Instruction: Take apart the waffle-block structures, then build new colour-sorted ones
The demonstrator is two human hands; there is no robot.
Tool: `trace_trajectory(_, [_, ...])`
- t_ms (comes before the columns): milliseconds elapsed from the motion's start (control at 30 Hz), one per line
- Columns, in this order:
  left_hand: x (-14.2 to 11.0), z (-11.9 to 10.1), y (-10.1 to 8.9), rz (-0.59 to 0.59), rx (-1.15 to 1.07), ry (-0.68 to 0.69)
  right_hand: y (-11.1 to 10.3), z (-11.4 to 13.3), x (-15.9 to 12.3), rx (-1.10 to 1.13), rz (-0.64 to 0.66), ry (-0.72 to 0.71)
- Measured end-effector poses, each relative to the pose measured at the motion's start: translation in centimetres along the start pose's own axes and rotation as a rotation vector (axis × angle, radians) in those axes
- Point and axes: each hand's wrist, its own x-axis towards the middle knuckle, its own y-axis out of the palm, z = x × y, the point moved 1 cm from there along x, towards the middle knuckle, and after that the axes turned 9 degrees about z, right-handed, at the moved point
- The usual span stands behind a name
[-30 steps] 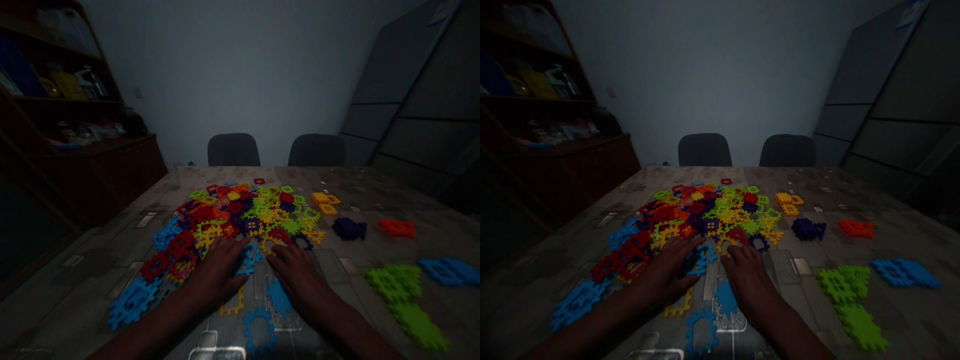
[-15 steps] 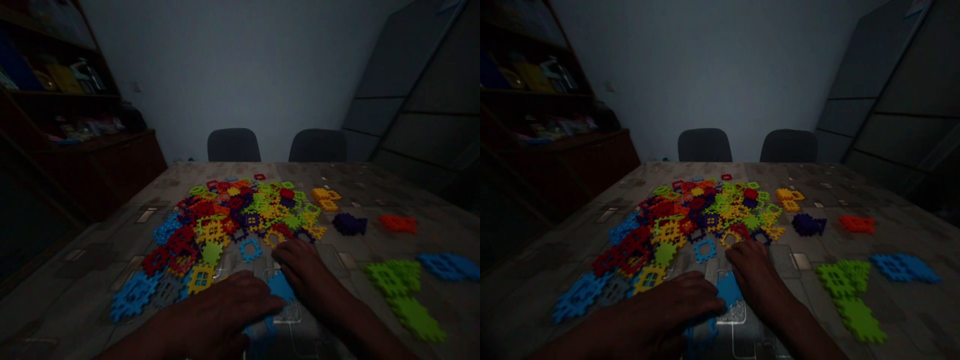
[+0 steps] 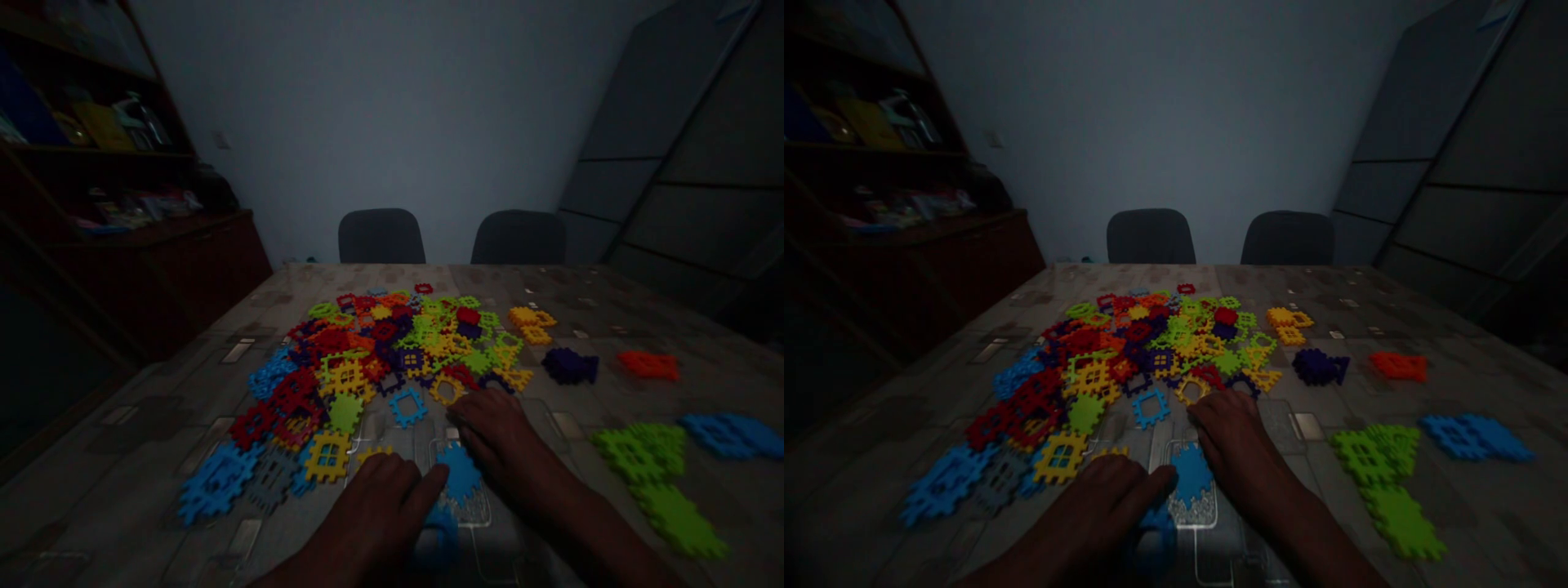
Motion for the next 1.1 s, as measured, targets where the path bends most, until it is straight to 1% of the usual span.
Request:
trace_trajectory(133, [0.1, 0.0, -1.0, 0.034, -0.001, 0.001, -0.1, 0.0, 0.0, 0.008, 0.012, 0.003])
trace_trajectory(233, [0.1, 0.0, -1.1, 0.022, 0.0, 0.021, -0.1, 0.0, 0.1, -0.01, 0.016, 0.001])
trace_trajectory(367, [0.3, 0.0, -1.2, 0.02, -0.06, 0.045, 0.1, -0.1, 0.1, -0.018, 0.008, -0.012])
trace_trajectory(500, [0.3, -0.1, -2.5, 0.005, -0.114, 0.04, 0.0, -0.1, 0.0, 0.007, 0.019, 0.01])
trace_trajectory(600, [0.0, -0.1, -3.2, 0.023, -0.077, -0.006, -0.2, 0.1, -0.1, 0.019, 0.034, 0.011])
trace_trajectory(700, [-0.3, -0.1, -2.9, 0.042, -0.026, 0.0, -0.4, 0.3, 0.0, 0.022, 0.056, 0.016])
trace_trajectory(800, [-0.4, -0.2, -2.7, 0.071, -0.026, 0.006, -0.6, 0.5, 0.1, 0.02, 0.064, 0.023])
trace_trajectory(867, [-0.4, -0.3, -3.5, 0.099, -0.063, -0.024, -0.8, 0.6, 0.1, 0.025, 0.066, 0.03])
trace_trajectory(967, [0.0, 0.0, -6.1, 0.104, -0.173, -0.101, -1.1, 0.6, 0.1, 0.03, 0.048, 0.039])
trace_trajectory(1033, [0.7, 0.9, -7.9, 0.104, -0.236, -0.175, -1.1, 0.6, 0.1, 0.029, 0.033, 0.031])
trace_trajectory(1100, [1.7, 2.1, -9.0, 0.125, -0.237, -0.258, -0.9, 0.5, 0.1, 0.028, 0.016, 0.021])
